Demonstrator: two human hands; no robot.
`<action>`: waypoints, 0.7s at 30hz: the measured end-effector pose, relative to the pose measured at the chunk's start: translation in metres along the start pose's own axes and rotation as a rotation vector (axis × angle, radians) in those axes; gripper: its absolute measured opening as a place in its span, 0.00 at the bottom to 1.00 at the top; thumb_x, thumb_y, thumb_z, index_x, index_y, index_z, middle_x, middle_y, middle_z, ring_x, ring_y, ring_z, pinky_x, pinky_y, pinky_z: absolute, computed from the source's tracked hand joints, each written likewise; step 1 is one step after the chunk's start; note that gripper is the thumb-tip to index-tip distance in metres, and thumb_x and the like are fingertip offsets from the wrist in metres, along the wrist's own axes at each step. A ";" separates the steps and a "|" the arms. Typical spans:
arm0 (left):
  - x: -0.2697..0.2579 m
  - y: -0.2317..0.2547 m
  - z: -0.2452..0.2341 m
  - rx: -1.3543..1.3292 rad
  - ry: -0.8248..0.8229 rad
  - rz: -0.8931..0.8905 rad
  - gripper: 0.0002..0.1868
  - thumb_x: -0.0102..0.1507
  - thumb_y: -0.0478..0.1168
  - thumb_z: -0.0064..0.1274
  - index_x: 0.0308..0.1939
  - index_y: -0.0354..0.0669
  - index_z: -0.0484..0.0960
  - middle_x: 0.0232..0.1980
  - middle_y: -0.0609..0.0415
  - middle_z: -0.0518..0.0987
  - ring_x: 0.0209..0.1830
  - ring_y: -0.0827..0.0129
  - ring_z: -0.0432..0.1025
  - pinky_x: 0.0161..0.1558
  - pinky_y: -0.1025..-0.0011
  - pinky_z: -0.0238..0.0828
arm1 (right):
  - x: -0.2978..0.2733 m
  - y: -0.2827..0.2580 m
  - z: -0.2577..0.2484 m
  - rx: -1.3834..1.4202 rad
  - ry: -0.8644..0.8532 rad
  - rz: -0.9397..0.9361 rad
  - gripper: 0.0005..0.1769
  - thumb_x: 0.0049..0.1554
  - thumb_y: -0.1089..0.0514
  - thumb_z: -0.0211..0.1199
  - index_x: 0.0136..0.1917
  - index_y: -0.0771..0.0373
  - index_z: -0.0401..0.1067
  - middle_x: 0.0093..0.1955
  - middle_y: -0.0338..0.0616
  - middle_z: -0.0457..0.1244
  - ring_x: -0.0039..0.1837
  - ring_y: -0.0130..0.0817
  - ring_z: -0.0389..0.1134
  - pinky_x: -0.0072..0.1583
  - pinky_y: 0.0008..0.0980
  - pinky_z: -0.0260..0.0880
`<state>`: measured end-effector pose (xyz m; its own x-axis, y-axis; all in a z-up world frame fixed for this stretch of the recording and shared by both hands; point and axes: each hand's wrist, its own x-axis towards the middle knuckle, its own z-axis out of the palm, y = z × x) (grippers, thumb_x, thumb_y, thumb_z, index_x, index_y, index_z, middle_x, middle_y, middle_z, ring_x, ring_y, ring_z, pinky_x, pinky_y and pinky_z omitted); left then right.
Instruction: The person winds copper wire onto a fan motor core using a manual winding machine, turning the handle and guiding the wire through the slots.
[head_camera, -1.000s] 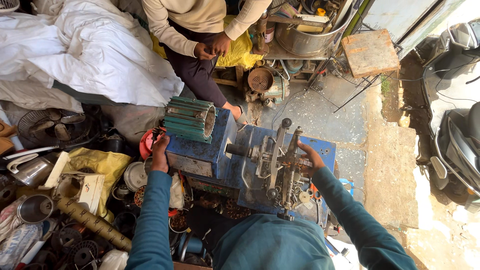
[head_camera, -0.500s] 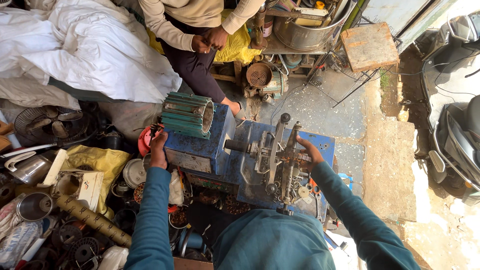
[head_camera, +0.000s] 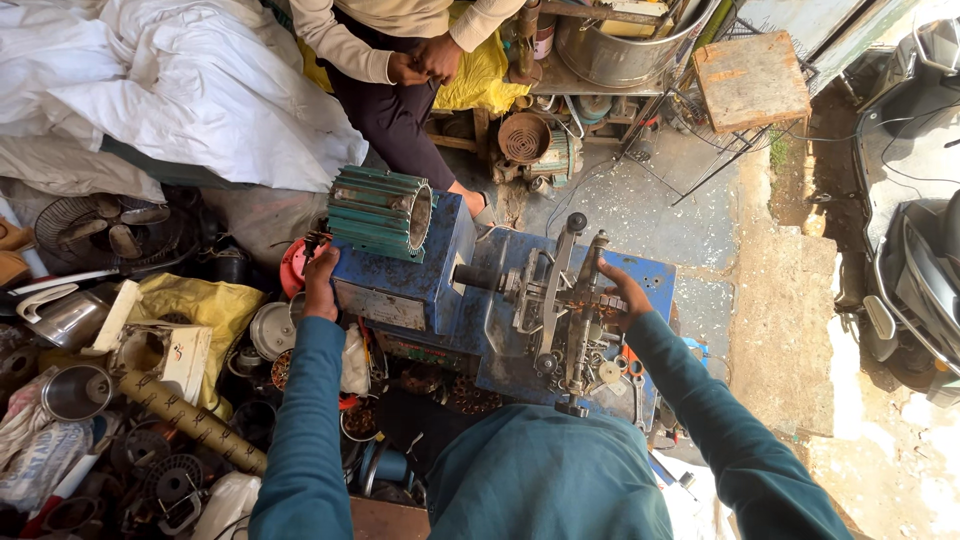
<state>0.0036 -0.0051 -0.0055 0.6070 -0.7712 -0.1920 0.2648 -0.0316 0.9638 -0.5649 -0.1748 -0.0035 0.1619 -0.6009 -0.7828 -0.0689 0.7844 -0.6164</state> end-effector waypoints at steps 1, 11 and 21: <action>0.000 0.000 0.000 -0.009 -0.017 0.016 0.14 0.63 0.50 0.62 0.42 0.43 0.84 0.44 0.61 0.80 0.44 0.73 0.72 0.52 0.68 0.68 | 0.001 0.000 0.000 0.019 -0.005 -0.002 0.59 0.42 0.25 0.69 0.79 0.49 0.56 0.80 0.68 0.45 0.80 0.72 0.45 0.71 0.76 0.50; -0.001 0.003 0.000 0.061 -0.008 -0.017 0.19 0.62 0.53 0.60 0.46 0.42 0.85 0.45 0.60 0.82 0.46 0.72 0.73 0.55 0.68 0.66 | 0.000 -0.002 0.000 -0.023 0.003 -0.007 0.59 0.40 0.25 0.68 0.80 0.48 0.60 0.80 0.66 0.46 0.80 0.68 0.45 0.71 0.74 0.52; -0.006 0.009 0.004 0.103 -0.004 -0.020 0.23 0.61 0.57 0.60 0.48 0.42 0.85 0.47 0.60 0.82 0.48 0.71 0.73 0.56 0.68 0.66 | -0.005 -0.005 0.001 0.017 -0.047 0.010 0.59 0.41 0.25 0.67 0.79 0.48 0.57 0.80 0.69 0.46 0.78 0.75 0.49 0.71 0.73 0.53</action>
<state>-0.0007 -0.0038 0.0054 0.5990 -0.7725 -0.2107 0.1980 -0.1120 0.9738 -0.5641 -0.1755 0.0038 0.2074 -0.5852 -0.7840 -0.0544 0.7932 -0.6065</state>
